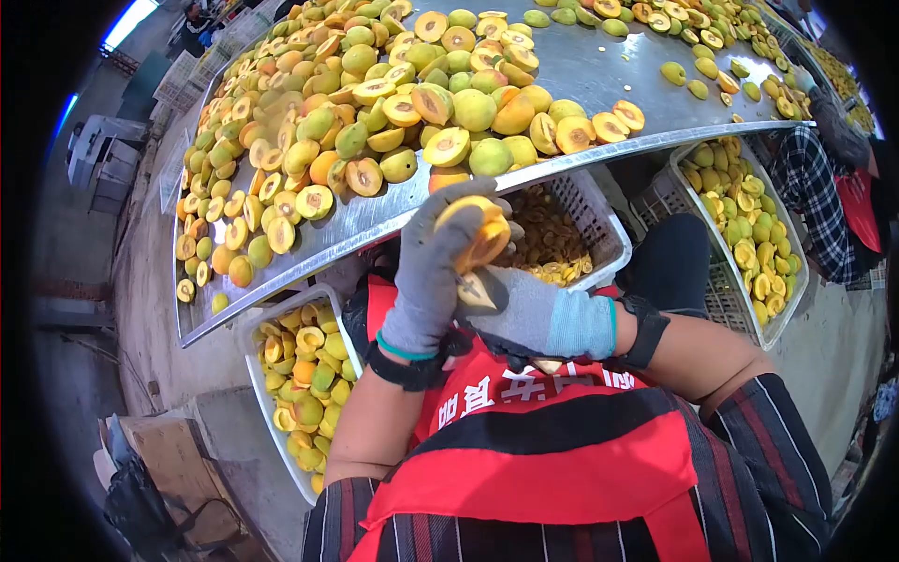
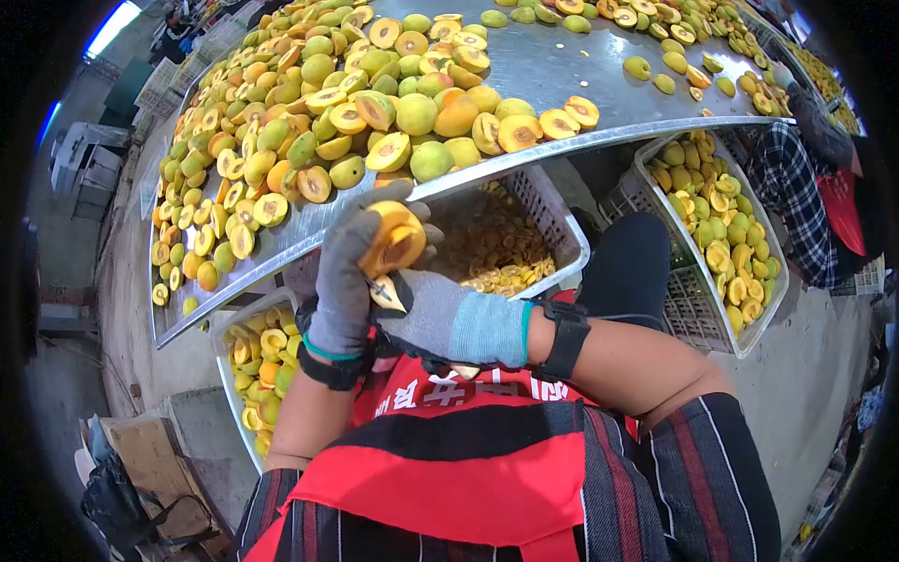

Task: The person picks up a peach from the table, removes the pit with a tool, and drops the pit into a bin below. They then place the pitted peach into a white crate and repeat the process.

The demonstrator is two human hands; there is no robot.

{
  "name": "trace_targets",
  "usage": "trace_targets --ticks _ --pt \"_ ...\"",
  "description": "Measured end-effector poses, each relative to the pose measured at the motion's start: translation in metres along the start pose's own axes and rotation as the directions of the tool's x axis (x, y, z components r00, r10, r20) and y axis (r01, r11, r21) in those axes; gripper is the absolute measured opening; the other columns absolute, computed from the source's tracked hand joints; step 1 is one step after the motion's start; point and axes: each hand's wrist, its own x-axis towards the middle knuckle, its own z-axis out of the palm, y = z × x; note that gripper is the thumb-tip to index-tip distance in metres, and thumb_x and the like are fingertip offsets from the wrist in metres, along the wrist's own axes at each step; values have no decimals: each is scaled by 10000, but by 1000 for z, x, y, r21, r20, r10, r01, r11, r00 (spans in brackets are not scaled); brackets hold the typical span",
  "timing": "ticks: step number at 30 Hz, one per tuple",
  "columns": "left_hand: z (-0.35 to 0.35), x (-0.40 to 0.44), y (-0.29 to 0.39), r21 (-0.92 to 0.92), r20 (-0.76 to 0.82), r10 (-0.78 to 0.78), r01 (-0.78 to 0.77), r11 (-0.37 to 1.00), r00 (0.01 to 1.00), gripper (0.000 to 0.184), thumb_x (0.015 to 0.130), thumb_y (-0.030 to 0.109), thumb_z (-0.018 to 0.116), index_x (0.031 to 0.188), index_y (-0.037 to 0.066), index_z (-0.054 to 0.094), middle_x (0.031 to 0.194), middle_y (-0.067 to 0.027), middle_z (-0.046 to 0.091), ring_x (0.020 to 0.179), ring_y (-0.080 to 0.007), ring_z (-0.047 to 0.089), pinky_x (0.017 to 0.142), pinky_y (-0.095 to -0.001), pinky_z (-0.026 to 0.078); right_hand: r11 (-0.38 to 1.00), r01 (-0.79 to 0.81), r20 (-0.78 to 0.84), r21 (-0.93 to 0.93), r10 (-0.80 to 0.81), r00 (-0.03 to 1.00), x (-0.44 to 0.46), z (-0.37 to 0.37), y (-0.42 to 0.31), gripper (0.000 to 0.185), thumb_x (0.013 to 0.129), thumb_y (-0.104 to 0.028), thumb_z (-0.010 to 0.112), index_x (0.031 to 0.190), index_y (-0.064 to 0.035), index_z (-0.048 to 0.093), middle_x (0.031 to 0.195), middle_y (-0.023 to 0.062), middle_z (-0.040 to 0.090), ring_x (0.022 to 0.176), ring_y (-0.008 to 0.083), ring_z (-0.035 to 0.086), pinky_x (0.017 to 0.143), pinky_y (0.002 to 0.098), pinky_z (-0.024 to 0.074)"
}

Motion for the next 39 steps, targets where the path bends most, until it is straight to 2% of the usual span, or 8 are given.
trace_targets --ticks 2,6,9,22,29,31,32,39 --pt "-9 8 -1 -264 11 -90 90 960 996 541 864 393 479 1200 -30 459 1045 -182 583 897 -302 610 799 -387 506 900 -316 74 300 309 948 2 -8 -27 288 844 -301 576 995 -61 523 678 36 587 535 155 569 514 276 496" --pt "-9 2 -4 -328 -86 -100 67 942 991 549 876 420 458 1210 -16 454 1064 -199 577 930 -331 602 787 -419 513 991 2 -121 -136 -19 993 9 -2 -11 274 856 -311 561 952 -57 524 653 42 560 501 120 542 448 256 463" --pt "-12 0 -12 -397 -70 -130 92 913 989 550 883 433 455 1213 -7 452 1068 -202 576 940 -336 598 788 -426 513 977 -174 18 -121 177 984 9 -13 -26 291 855 -316 491 961 -57 569 790 162 603 727 311 592 677 397 473" --pt "-15 -5 -22 -838 166 -279 284 465 946 610 876 499 453 1210 -12 447 1079 -265 550 993 -356 574 847 -447 499 904 -424 293 45 394 871 6 -35 -34 318 876 -357 521 873 -41 556 595 42 551 481 118 529 449 272 432" --pt "-11 -11 -21 -778 43 -170 139 613 985 482 895 346 481 1206 -18 429 1125 -206 538 1013 -287 565 875 -420 479 885 -369 -103 283 411 906 -3 -27 -23 310 843 -336 579 962 -50 555 647 31 565 493 98 522 459 241 439" --pt "-10 -20 -28 -21 -48 257 -259 966 965 452 873 221 516 1239 -3 378 1191 -169 476 1106 -263 498 931 -414 439 877 -322 -220 356 413 884 1 -33 -22 318 847 -315 574 995 -34 554 675 39 570 529 95 541 471 250 453" --pt "-8 -19 -27 -525 37 244 -189 830 969 445 859 153 524 1246 6 362 1203 -130 450 1125 -239 477 934 -395 437 874 -346 -223 340 432 874 1 -37 -20 340 843 -330 575 991 -24 554 679 52 572 553 113 551 493 268 460" --pt "-11 -16 -17 -486 -92 -95 39 873 991 495 865 221 543 1275 30 341 1223 -125 448 1102 -228 495 909 -390 458 935 -349 -279 65 353 893 0 -37 -7 420 835 -389 563 962 12 550 706 133 585 605 205 576 552 332 464"
